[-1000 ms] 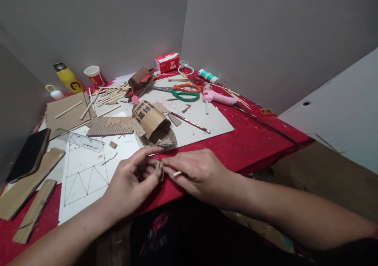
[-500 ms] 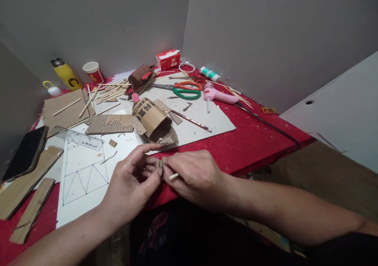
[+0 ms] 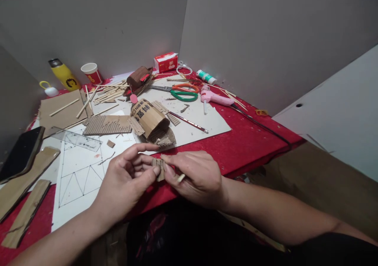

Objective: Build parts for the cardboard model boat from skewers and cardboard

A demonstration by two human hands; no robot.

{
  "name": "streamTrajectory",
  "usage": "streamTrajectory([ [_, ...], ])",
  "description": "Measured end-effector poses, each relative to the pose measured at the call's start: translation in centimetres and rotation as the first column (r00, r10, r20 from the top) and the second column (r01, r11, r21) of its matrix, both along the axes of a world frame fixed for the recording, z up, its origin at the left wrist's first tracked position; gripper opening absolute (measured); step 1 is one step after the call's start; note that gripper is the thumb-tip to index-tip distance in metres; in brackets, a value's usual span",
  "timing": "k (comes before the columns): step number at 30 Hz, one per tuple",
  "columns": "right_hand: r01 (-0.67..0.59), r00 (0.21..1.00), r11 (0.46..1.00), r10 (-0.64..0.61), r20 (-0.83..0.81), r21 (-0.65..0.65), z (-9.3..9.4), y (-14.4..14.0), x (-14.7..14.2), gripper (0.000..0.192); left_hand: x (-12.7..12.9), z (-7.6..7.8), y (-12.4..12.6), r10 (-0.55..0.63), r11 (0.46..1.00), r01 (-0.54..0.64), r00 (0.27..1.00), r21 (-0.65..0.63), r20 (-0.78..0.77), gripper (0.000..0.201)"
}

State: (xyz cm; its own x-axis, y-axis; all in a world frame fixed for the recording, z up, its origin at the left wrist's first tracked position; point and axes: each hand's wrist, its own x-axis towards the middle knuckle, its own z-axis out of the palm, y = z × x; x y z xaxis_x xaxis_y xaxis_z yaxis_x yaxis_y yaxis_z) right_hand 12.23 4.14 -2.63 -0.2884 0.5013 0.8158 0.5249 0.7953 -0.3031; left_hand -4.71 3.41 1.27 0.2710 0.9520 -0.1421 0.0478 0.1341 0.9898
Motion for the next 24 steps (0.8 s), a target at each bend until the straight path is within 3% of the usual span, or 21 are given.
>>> streamTrajectory([
  [3, 0.032, 0.999, 0.999, -0.032, -0.029, 0.011, 0.4, 0.2, 0.3, 0.013, -0.1, 0.1, 0.1, -0.010, 1.000, 0.010, 1.000, -0.030, 0.014, 0.028],
  [7, 0.003, 0.996, 0.995, -0.012, -0.088, -0.103, 1.0, 0.1, 0.9, 0.009, -0.2, -0.2, 0.3, -0.006, 0.999, 0.006, 1.000, -0.043, 0.011, 0.029],
  [11, -0.094, 0.996, 0.987, 0.094, -0.001, -0.129, 0.8, -0.1, 1.2, 0.004, 0.0, -0.6, 0.2, 0.013, 1.000, -0.013, 1.000, 0.019, -0.022, 0.029],
  [16, -0.053, 0.986, 0.989, 0.074, 0.148, -0.141, 0.2, 0.1, 1.2, 0.012, 0.3, -1.0, -0.1, 0.043, 0.994, -0.032, 0.994, 0.108, -0.100, 0.028],
  [19, -0.028, 0.994, 0.982, 0.048, 0.102, -0.186, 0.7, 0.1, 1.2, 0.012, 0.3, -0.8, -0.1, 0.052, 0.995, -0.044, 0.995, 0.091, -0.088, 0.024],
  [22, -0.052, 0.997, 0.935, 0.032, -0.064, -0.351, 1.7, -0.2, 1.3, 0.014, -0.1, -0.4, 0.2, 0.073, 0.997, -0.071, 0.996, 0.036, -0.053, 0.015],
  [24, -0.138, 0.986, 0.850, 0.071, -0.148, -0.509, 2.3, -0.5, 1.2, 0.019, -0.4, -0.4, 0.5, 0.101, 0.995, -0.101, 0.995, 0.001, -0.009, 0.013],
])
